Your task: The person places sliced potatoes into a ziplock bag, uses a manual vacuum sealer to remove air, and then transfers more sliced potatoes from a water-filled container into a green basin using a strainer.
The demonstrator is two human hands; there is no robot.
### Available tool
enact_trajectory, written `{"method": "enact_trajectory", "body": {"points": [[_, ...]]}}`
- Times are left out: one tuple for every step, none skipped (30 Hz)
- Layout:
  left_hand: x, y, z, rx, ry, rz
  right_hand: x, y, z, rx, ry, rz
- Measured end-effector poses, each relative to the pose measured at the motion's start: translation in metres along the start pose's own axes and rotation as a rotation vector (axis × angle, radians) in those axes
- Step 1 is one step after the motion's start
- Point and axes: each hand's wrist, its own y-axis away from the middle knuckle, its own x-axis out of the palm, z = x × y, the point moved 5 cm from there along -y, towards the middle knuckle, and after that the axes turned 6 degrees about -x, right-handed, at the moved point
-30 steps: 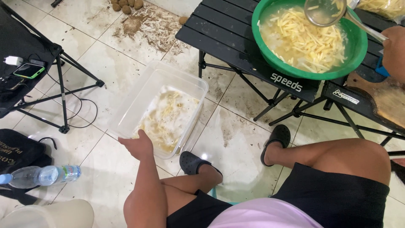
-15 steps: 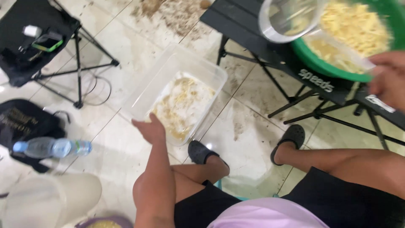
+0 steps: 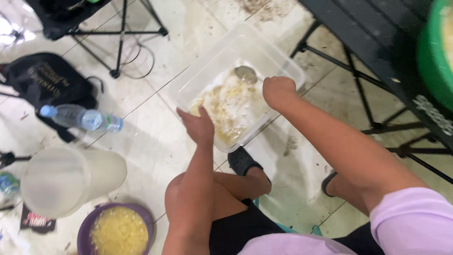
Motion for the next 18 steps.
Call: {"method": "enact_trajectory", "body": {"points": [[0.0, 0.001, 0.001, -0.001, -0.024, -0.014, 0.024, -0.025, 0.002, -0.047, 0.076, -0.059], [0.0, 0.001, 0.004, -0.02, -0.033, -0.025, 0.032, -0.037, 0.006, -0.069, 0.074, -0.048], [0.001, 0.002, 0.006, -0.003, -0.028, -0.029, 0.04, -0.049, 0.009, -0.038, 0.18, -0.032], [0.002, 0.001, 0.004, 0.018, -0.019, -0.034, 0.045, -0.063, 0.009, -0.005, 0.287, -0.022], [-0.003, 0.001, 0.004, 0.003, -0.026, -0.045, 0.053, -0.069, 0.012, -0.024, 0.286, -0.018], [-0.004, 0.003, 0.002, 0.01, 0.022, -0.023, 0.064, -0.073, 0.012, -0.081, 0.361, 0.045], [-0.006, 0.006, 0.0, 0.017, 0.07, -0.001, 0.076, -0.075, 0.011, -0.139, 0.436, 0.108], [-0.008, 0.008, -0.002, 0.012, 0.067, 0.002, 0.073, -0.072, 0.014, -0.141, 0.435, 0.114], [-0.009, 0.011, -0.005, 0.019, 0.076, 0.025, 0.072, -0.067, 0.016, -0.154, 0.428, 0.169], [-0.013, 0.01, -0.008, 0.027, 0.088, 0.038, 0.068, -0.068, 0.022, -0.173, 0.421, 0.216], [-0.017, 0.011, -0.012, 0.023, 0.088, 0.031, 0.076, -0.07, 0.018, -0.181, 0.422, 0.213], [-0.019, 0.014, -0.015, 0.016, 0.085, 0.044, 0.087, -0.071, 0.011, -0.195, 0.431, 0.251], [-0.021, 0.016, -0.018, 0.009, 0.082, 0.057, 0.098, -0.071, 0.004, -0.209, 0.439, 0.289], [-0.021, 0.016, -0.019, 0.004, 0.081, 0.057, 0.091, -0.07, 0.005, -0.212, 0.44, 0.292], [-0.021, 0.016, -0.021, 0.002, 0.082, 0.061, 0.084, -0.068, 0.008, -0.248, 0.428, 0.302], [-0.021, 0.017, -0.021, -0.002, 0.082, 0.068, 0.078, -0.063, 0.01, -0.284, 0.416, 0.315], [-0.023, 0.021, -0.019, -0.009, 0.08, 0.071, 0.073, -0.05, 0.014, -0.287, 0.417, 0.322], [-0.024, 0.02, -0.022, -0.012, 0.083, 0.08, 0.065, -0.042, 0.018, -0.291, 0.383, 0.351]]}}
